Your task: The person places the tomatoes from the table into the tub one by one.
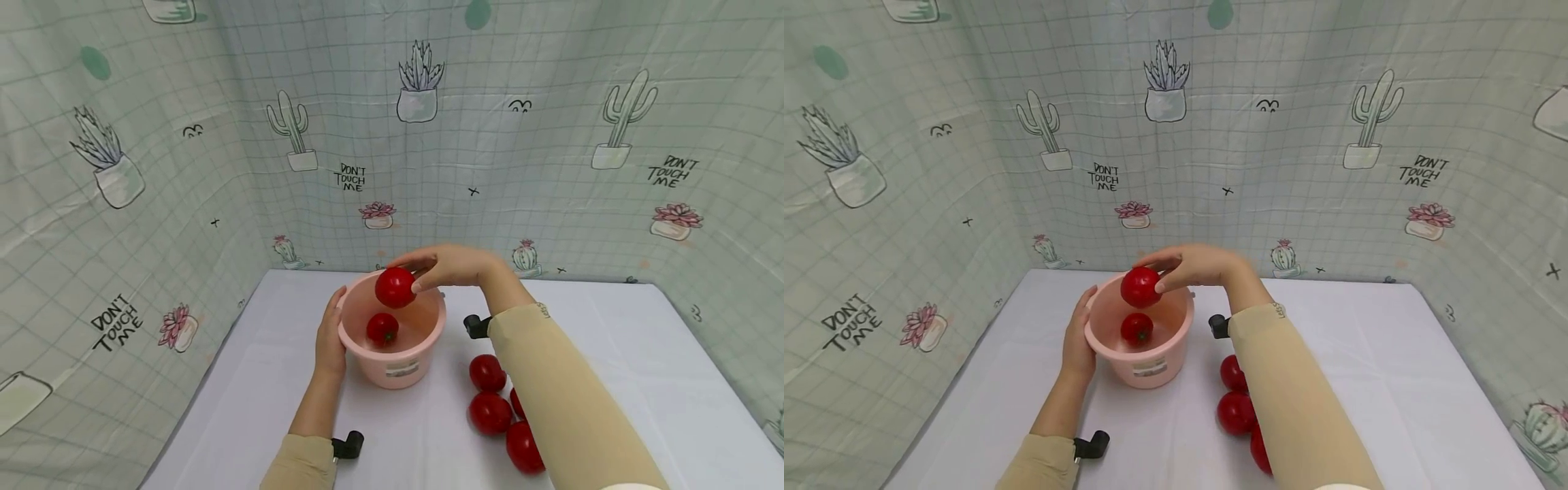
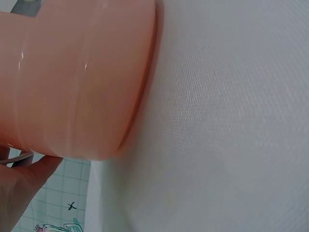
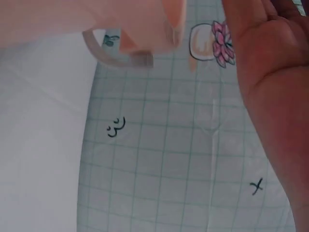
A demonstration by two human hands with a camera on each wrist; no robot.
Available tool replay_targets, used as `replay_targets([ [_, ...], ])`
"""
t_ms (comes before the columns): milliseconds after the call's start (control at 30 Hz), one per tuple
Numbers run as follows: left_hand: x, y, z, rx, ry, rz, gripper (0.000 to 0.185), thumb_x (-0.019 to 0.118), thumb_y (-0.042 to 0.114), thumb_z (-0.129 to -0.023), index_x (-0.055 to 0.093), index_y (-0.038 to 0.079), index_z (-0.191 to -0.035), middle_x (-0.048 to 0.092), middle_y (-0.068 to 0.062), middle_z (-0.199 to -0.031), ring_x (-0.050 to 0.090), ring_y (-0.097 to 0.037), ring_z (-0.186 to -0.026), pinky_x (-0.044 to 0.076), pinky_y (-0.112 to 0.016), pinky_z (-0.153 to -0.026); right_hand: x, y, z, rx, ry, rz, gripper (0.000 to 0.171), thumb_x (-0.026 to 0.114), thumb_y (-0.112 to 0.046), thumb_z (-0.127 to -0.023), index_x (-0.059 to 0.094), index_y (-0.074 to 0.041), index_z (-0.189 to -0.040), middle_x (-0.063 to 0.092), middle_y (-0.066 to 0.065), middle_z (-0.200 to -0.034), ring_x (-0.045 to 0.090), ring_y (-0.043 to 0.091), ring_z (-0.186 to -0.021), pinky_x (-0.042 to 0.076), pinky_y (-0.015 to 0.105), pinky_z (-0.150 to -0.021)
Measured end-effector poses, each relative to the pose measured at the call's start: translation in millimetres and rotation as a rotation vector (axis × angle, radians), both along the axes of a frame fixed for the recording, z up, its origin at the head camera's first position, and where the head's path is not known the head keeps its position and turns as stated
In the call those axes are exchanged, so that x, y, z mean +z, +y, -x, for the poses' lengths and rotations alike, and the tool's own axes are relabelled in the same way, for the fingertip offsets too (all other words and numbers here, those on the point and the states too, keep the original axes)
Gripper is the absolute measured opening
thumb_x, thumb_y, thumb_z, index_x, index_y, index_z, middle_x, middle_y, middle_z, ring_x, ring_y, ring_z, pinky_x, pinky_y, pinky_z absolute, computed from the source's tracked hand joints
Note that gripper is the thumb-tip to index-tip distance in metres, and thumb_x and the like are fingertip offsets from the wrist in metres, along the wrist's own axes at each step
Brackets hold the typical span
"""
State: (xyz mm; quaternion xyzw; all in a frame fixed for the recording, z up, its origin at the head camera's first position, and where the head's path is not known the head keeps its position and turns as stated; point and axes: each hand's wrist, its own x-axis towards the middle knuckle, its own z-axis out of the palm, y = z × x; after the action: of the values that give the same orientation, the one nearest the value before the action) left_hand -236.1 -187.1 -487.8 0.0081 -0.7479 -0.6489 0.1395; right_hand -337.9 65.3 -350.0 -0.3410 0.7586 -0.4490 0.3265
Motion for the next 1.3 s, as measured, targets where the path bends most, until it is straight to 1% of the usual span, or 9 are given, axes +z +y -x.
replay_targets([
  [133,-0.5,1,-0.1,-0.008,-0.019,-0.008,0.043,0.029,0.052,-0.102,0.042,0.048,-0.143,0.044,0.018,-0.151,0.036,-0.013,-0.144,0.034,-0.051,-0.117,-1.4,-18,3.3,0.046,0.002,-0.108,0.051,0.075,-0.026,-0.086,0.060,-0.037,-0.133,0.060,-0.007,-0.136,0.052,0.016,-0.131,0.048,0.040,-0.106],
  [267,0.3,0,-0.5,-0.003,-0.024,-0.009,0.042,0.029,0.052,-0.102,0.042,0.049,-0.143,0.043,0.018,-0.152,0.035,-0.013,-0.145,0.033,-0.051,-0.118,-0.9,-37,4.5,0.123,0.064,-0.229,0.049,0.075,-0.032,-0.086,0.060,-0.041,-0.131,0.060,-0.012,-0.134,0.051,0.014,-0.131,0.049,0.037,-0.105],
  [500,1.6,0,-1.4,0.000,-0.020,0.017,0.043,0.027,0.049,-0.103,0.041,0.047,-0.144,0.041,0.017,-0.153,0.034,-0.013,-0.146,0.031,-0.051,-0.119,0.3,-62,1.1,0.169,0.095,-0.418,0.046,0.077,-0.030,-0.085,0.064,-0.037,-0.128,0.062,-0.011,-0.128,0.055,0.015,-0.123,0.053,0.033,-0.098],
  [633,1.7,0,-1.6,0.013,-0.022,0.014,0.043,0.028,0.048,-0.103,0.041,0.048,-0.144,0.042,0.017,-0.153,0.035,-0.014,-0.145,0.032,-0.052,-0.118,-3.2,-71,-0.1,0.198,0.164,-0.500,0.041,0.076,-0.030,-0.086,0.065,-0.040,-0.124,0.060,-0.011,-0.127,0.050,0.016,-0.124,0.053,0.032,-0.096],
  [733,1.3,-1,-0.9,0.012,-0.016,0.007,0.043,0.029,0.048,-0.103,0.042,0.047,-0.144,0.042,0.016,-0.153,0.035,-0.014,-0.145,0.032,-0.051,-0.118,-5.9,-76,-1.3,0.171,0.132,-0.532,0.038,0.077,-0.029,-0.084,0.068,-0.040,-0.119,0.058,-0.009,-0.126,0.045,0.018,-0.126,0.052,0.037,-0.098],
  [900,-0.6,-2,-0.4,0.004,-0.001,0.002,0.044,0.028,0.047,-0.103,0.043,0.044,-0.145,0.043,0.015,-0.153,0.036,-0.014,-0.145,0.030,-0.050,-0.119,-10.1,-78,-3.3,0.069,-0.040,-0.553,0.040,0.080,-0.025,-0.081,0.069,-0.031,-0.120,0.061,-0.006,-0.125,0.050,0.022,-0.123,0.051,0.043,-0.102],
  [1033,-1.4,-2,-0.4,0.013,-0.013,0.001,0.043,0.027,0.049,-0.103,0.044,0.048,-0.143,0.044,0.018,-0.151,0.036,-0.012,-0.144,0.029,-0.049,-0.120,-12.7,-76,-1.6,0.105,-0.019,-0.532,0.042,0.076,-0.022,-0.086,0.067,-0.026,-0.126,0.063,-0.002,-0.128,0.057,0.019,-0.118,0.052,0.040,-0.101],
  [1167,-1.3,-2,-0.4,0.012,-0.005,0.008,0.047,0.027,0.049,-0.102,0.043,0.042,-0.145,0.044,0.017,-0.152,0.035,-0.013,-0.145,0.028,-0.050,-0.121,-14.6,-75,-0.1,0.160,0.008,-0.499,0.040,0.071,-0.017,-0.090,0.065,-0.019,-0.130,0.063,0.004,-0.132,0.059,0.018,-0.117,0.051,0.040,-0.104],
  [1300,-1.3,-2,0.4,0.011,0.005,0.004,0.049,0.026,0.046,-0.103,0.043,0.034,-0.148,0.044,0.016,-0.152,0.035,-0.012,-0.145,0.027,-0.050,-0.121,-14.7,-73,-0.5,0.186,0.076,-0.537,0.039,0.070,-0.021,-0.091,0.066,-0.021,-0.130,0.065,-0.004,-0.125,0.055,0.015,-0.118,0.048,0.038,-0.105],
])
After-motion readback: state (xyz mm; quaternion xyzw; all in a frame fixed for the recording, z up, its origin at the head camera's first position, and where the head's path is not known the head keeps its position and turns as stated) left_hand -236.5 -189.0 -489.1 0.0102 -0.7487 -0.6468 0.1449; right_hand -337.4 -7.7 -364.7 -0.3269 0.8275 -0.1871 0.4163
